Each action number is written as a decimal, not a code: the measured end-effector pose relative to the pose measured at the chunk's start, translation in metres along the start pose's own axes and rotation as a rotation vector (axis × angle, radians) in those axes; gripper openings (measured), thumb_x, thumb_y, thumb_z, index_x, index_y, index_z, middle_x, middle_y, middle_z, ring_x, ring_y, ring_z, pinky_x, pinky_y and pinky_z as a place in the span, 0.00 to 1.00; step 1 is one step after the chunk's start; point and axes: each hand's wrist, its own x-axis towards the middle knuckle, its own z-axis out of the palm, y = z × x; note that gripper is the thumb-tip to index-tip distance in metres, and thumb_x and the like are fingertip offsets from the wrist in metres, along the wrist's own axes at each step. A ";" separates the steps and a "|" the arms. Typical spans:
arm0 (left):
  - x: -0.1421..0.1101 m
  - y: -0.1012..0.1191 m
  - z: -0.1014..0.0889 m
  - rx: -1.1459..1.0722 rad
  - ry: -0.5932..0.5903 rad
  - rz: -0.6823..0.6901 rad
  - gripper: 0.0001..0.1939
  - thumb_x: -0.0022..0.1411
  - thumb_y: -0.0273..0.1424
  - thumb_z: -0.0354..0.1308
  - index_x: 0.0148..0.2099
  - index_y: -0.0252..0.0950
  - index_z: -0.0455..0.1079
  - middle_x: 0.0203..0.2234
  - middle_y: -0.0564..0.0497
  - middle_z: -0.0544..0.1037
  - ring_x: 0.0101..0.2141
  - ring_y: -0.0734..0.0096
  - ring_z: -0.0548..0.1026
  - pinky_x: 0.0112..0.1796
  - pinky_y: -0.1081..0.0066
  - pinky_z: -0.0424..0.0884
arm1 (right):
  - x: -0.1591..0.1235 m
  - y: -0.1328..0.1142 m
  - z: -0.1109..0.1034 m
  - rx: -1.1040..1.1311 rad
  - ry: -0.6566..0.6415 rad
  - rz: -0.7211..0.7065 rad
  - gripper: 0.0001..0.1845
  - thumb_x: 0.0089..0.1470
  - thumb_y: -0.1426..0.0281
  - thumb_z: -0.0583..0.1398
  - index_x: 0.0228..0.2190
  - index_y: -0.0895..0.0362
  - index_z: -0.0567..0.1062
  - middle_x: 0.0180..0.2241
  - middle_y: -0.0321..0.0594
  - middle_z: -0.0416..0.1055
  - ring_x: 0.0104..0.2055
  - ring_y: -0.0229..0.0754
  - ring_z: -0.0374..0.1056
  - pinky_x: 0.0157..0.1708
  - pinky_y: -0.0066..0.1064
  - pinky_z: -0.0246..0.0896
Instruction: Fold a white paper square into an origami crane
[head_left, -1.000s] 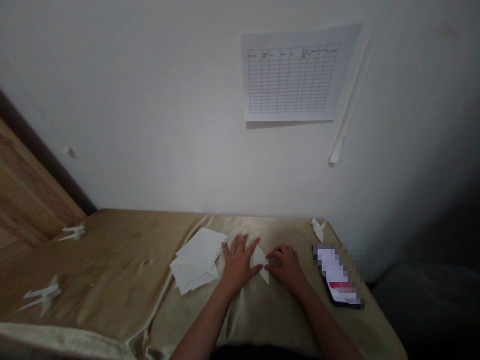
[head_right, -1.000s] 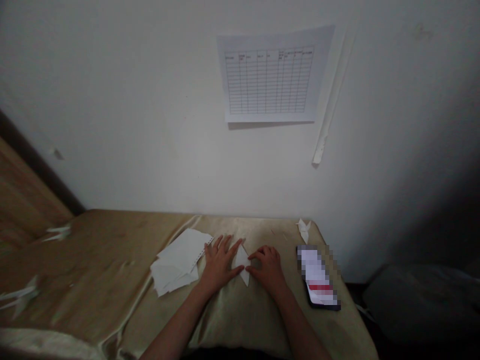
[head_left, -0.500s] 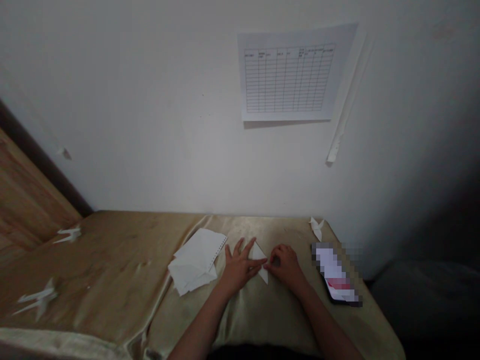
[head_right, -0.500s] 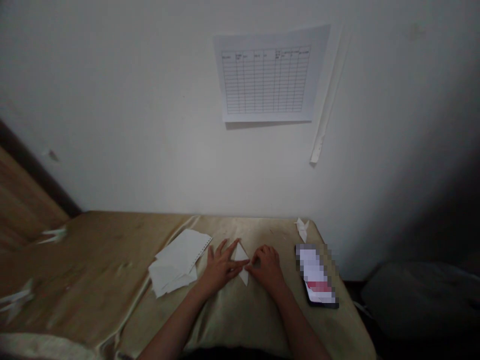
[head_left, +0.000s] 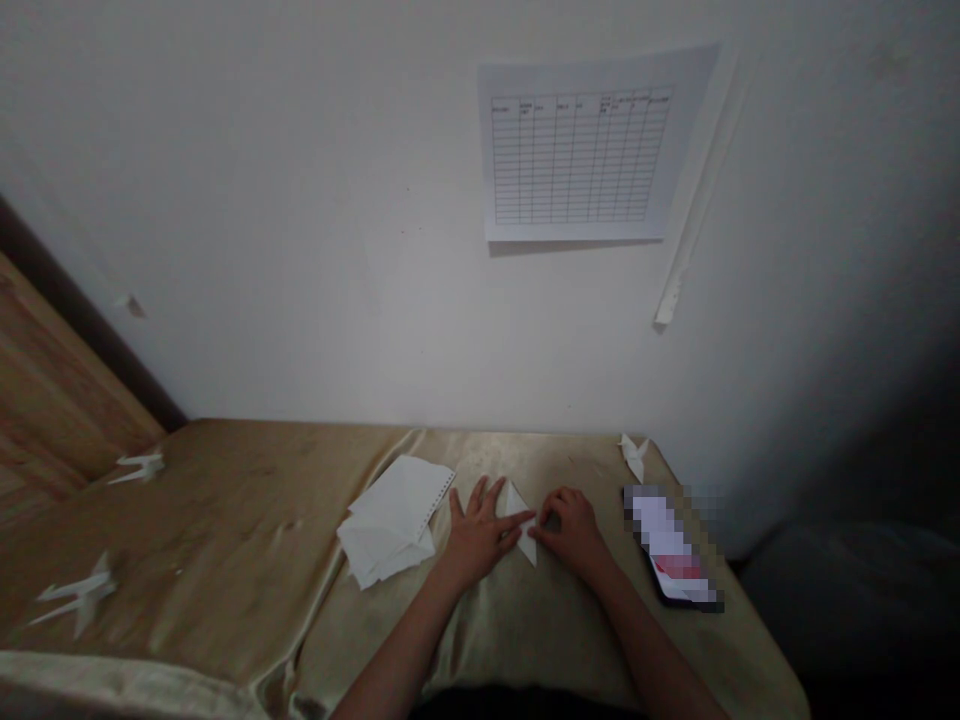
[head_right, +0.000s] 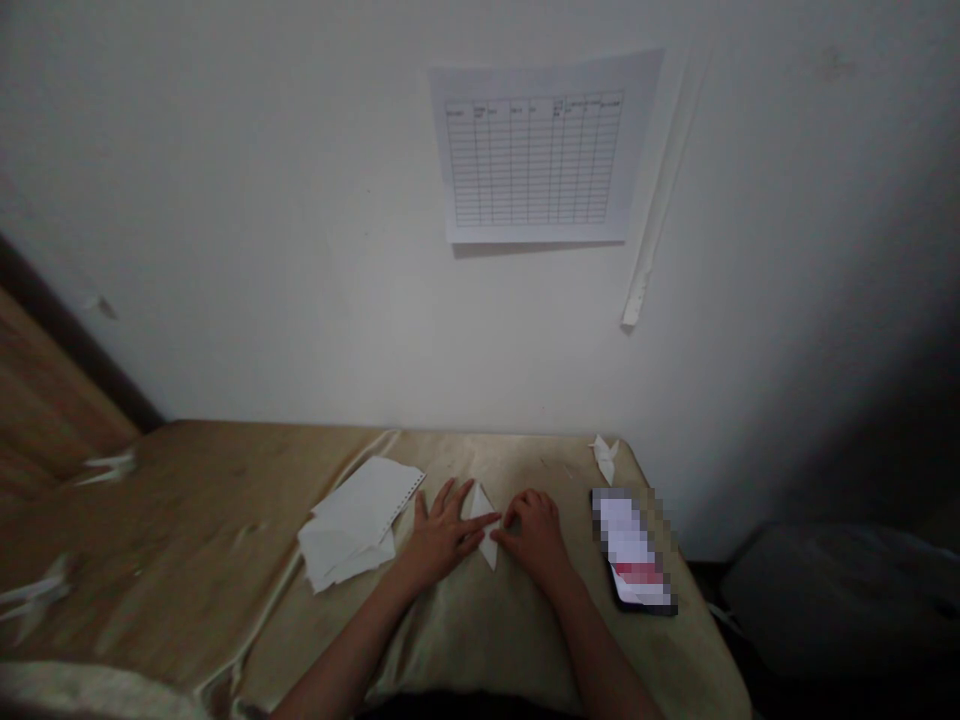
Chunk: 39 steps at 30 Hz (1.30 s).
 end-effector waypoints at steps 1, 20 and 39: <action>0.000 0.000 -0.001 0.000 -0.004 -0.001 0.21 0.69 0.46 0.53 0.62 0.72 0.59 0.71 0.55 0.52 0.69 0.41 0.47 0.59 0.25 0.35 | 0.000 0.000 -0.001 -0.001 -0.002 0.001 0.11 0.44 0.64 0.71 0.27 0.54 0.76 0.40 0.40 0.72 0.48 0.48 0.64 0.53 0.38 0.53; 0.004 -0.008 -0.001 -0.015 -0.054 -0.101 0.33 0.62 0.59 0.52 0.68 0.68 0.52 0.72 0.50 0.47 0.69 0.39 0.47 0.58 0.25 0.33 | -0.001 0.000 0.000 -0.015 -0.005 0.008 0.09 0.48 0.64 0.70 0.31 0.53 0.78 0.42 0.41 0.72 0.51 0.49 0.63 0.55 0.39 0.52; 0.015 -0.012 -0.013 -0.065 -0.133 -0.199 0.47 0.48 0.66 0.59 0.68 0.64 0.53 0.72 0.46 0.46 0.70 0.36 0.43 0.59 0.27 0.33 | 0.000 0.002 0.000 -0.015 -0.018 0.014 0.10 0.47 0.64 0.70 0.33 0.52 0.79 0.43 0.41 0.72 0.51 0.49 0.64 0.55 0.39 0.53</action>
